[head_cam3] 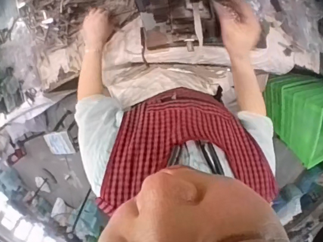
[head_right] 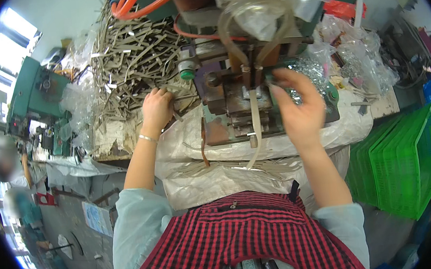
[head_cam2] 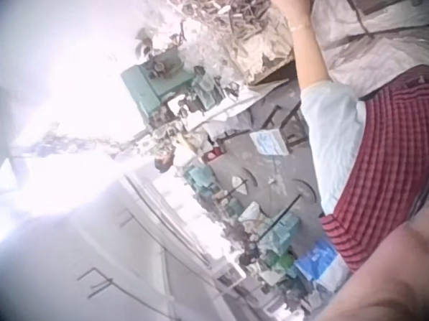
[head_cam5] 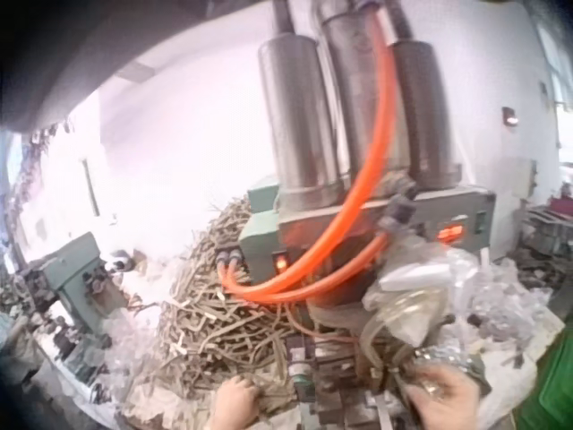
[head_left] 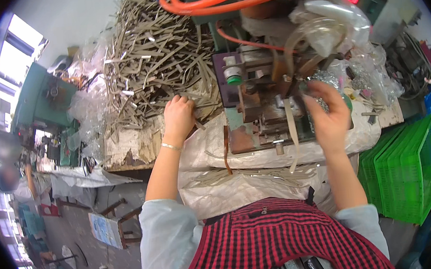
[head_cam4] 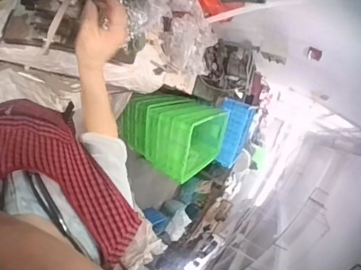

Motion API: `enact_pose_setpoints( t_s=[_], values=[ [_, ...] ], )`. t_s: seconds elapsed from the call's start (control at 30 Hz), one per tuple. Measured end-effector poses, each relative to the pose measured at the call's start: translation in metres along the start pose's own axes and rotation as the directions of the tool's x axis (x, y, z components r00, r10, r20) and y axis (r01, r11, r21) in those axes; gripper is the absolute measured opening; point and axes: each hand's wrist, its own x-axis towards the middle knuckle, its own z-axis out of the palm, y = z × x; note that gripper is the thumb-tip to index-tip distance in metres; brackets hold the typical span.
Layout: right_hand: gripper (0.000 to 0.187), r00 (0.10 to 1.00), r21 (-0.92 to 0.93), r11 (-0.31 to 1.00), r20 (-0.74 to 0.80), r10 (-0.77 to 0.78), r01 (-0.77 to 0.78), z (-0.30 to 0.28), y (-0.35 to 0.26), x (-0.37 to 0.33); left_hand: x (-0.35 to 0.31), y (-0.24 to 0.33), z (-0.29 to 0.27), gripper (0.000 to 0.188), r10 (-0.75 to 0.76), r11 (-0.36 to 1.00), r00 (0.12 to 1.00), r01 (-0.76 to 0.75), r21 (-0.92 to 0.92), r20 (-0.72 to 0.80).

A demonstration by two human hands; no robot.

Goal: The person repeatedly picks small metal pieces from a pile and inserts them into a press machine, then removes the processed pieces and places them into a green basket. The cycle continues with consistent hand movements and machine operation.

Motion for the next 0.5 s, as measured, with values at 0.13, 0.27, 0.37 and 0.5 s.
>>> enact_pose_setpoints(
  t_s=[0.13, 0.27, 0.37, 0.5],
  values=[
    [0.035, 0.996, 0.207, 0.976, -0.036, 0.078, -0.069, 0.032, 0.015, 0.004, -0.013, -0.006, -0.021, 0.018, -0.039, 0.998, 0.985, 0.03, -0.054, -0.165],
    [0.033, 0.98, 0.408, 0.898, -0.043, 0.196, -0.162, 0.038, 0.012, 0.002, -0.032, 0.01, -0.045, 0.034, -0.439, 0.501, 0.88, 0.409, -0.763, 0.183],
    [0.038, 0.955, 0.558, 0.786, 0.039, 0.293, -0.264, 0.039, 0.005, 0.004, -0.033, 0.02, -0.039, 0.024, -0.425, 0.17, 0.883, 0.293, -0.941, 0.199],
    [0.041, 0.914, 0.709, 0.616, 0.098, 0.395, -0.342, 0.048, -0.016, 0.001, -0.04, 0.049, -0.035, 0.02, -0.643, 0.291, 0.765, 0.227, -0.929, -0.014]
  ],
)
